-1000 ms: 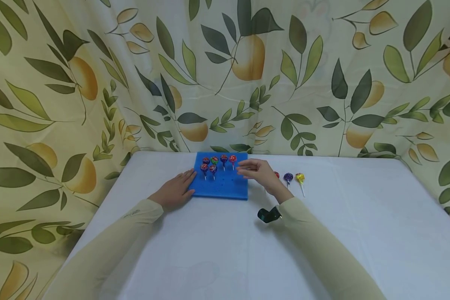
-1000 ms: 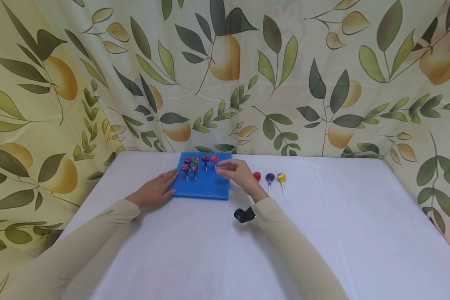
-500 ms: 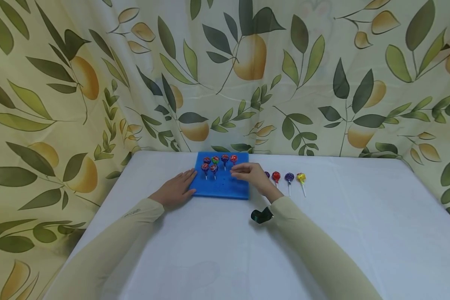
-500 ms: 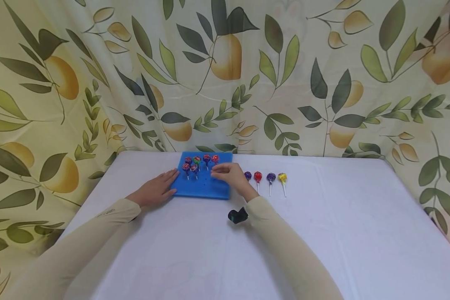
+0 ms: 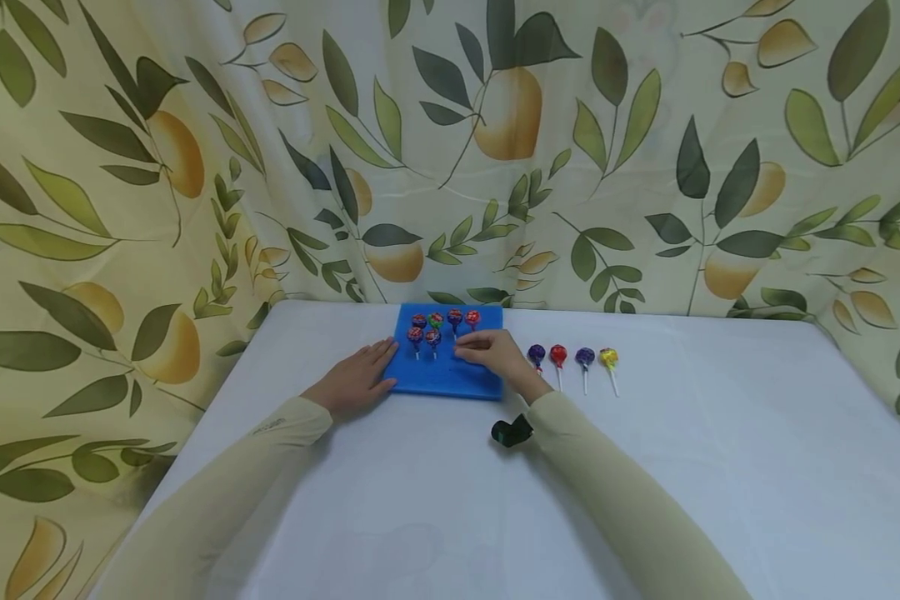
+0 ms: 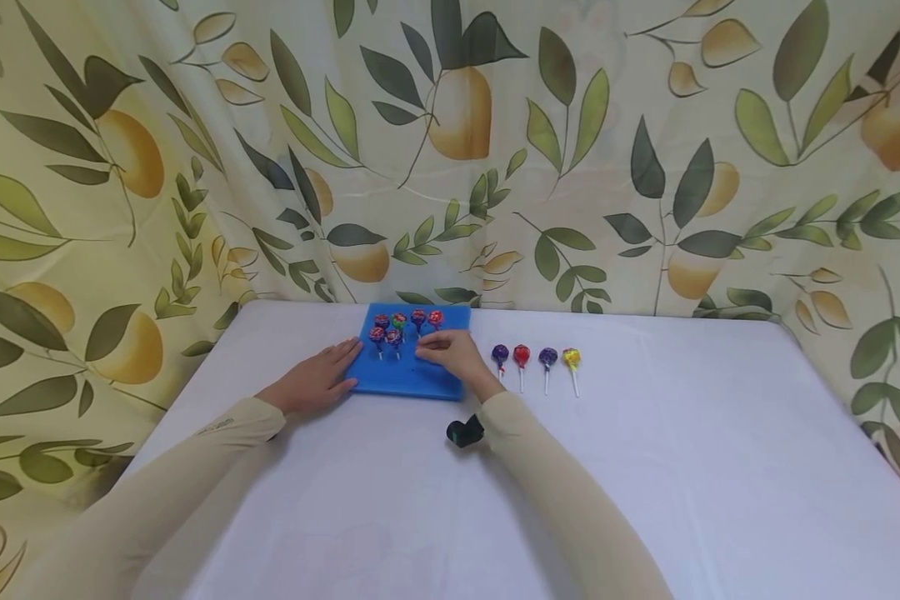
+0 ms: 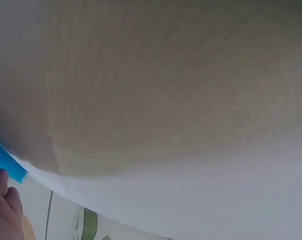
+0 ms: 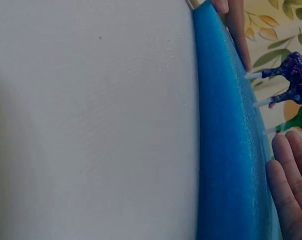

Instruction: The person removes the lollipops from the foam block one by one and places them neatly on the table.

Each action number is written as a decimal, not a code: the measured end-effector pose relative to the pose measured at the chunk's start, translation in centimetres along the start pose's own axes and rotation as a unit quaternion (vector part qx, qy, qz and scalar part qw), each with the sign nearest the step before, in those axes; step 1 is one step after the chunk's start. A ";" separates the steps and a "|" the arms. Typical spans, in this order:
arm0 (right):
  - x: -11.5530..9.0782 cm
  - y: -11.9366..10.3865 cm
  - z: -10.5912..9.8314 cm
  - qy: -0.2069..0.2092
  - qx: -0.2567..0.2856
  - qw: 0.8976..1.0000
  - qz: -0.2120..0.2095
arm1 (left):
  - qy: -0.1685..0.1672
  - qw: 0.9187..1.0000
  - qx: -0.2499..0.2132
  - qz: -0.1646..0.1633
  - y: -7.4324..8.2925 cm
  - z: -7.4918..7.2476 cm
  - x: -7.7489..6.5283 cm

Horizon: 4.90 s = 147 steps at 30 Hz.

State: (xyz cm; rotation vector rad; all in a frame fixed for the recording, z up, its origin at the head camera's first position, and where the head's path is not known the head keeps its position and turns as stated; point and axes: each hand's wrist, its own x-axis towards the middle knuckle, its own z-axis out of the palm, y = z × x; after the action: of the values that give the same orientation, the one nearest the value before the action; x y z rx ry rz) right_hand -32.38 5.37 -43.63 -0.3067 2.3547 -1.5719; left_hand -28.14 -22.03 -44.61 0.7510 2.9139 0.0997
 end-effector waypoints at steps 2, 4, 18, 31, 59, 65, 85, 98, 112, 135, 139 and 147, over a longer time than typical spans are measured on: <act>0.1 0.0 0.2 0.003 -0.002 1.000 -0.002 | -0.001 1.000 0.003 0.001 0.0 0.1 0.1; 0.3 0.0 0.5 0.005 -0.003 1.000 -0.004 | -0.002 1.000 0.004 0.000 0.0 0.1 0.1; 1.2 -0.5 2.3 -0.003 0.009 1.000 -0.029 | -0.002 1.000 0.000 -0.003 -0.2 0.5 0.3; 2.1 -0.8 3.2 0.012 -0.023 0.999 -0.031 | -0.007 1.000 0.011 -0.003 -0.1 0.0 0.0; 2.8 -0.9 4.1 0.033 0.044 0.998 0.010 | -0.005 1.000 0.008 -0.005 -0.4 0.4 0.3; 2.8 -1.0 4.1 0.032 0.071 0.997 0.006 | -0.003 1.000 0.006 -0.007 -0.4 0.5 0.3; 3.1 -1.2 4.3 0.052 0.119 0.991 -0.027 | -0.005 1.000 -0.005 -0.015 -0.4 0.4 0.3; 2.0 -1.9 3.2 0.047 0.146 0.988 -0.013 | -0.004 1.000 -0.004 -0.010 -0.3 0.5 0.4; 0.2 -3.1 0.2 0.043 0.130 0.990 0.018 | -0.014 1.000 0.004 -0.012 -0.2 0.3 0.2; -2.1 -2.3 -5.7 0.081 0.082 0.993 0.006 | -0.008 1.000 0.007 -0.012 -0.2 0.6 0.4; -2.9 -2.2 -6.8 0.084 0.072 0.994 0.005 | -0.009 1.000 0.005 -0.013 -0.3 0.7 0.5; -4.4 -1.5 -9.0 0.093 0.047 0.995 -0.005 | -0.010 1.000 0.009 -0.009 -0.3 0.7 0.5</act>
State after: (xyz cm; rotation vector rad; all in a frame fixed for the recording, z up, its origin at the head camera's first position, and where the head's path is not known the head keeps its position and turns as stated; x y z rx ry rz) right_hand -31.48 13.99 -38.49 -0.1581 2.4077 -1.7796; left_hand -28.66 -22.03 -45.36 0.7235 2.9053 0.0629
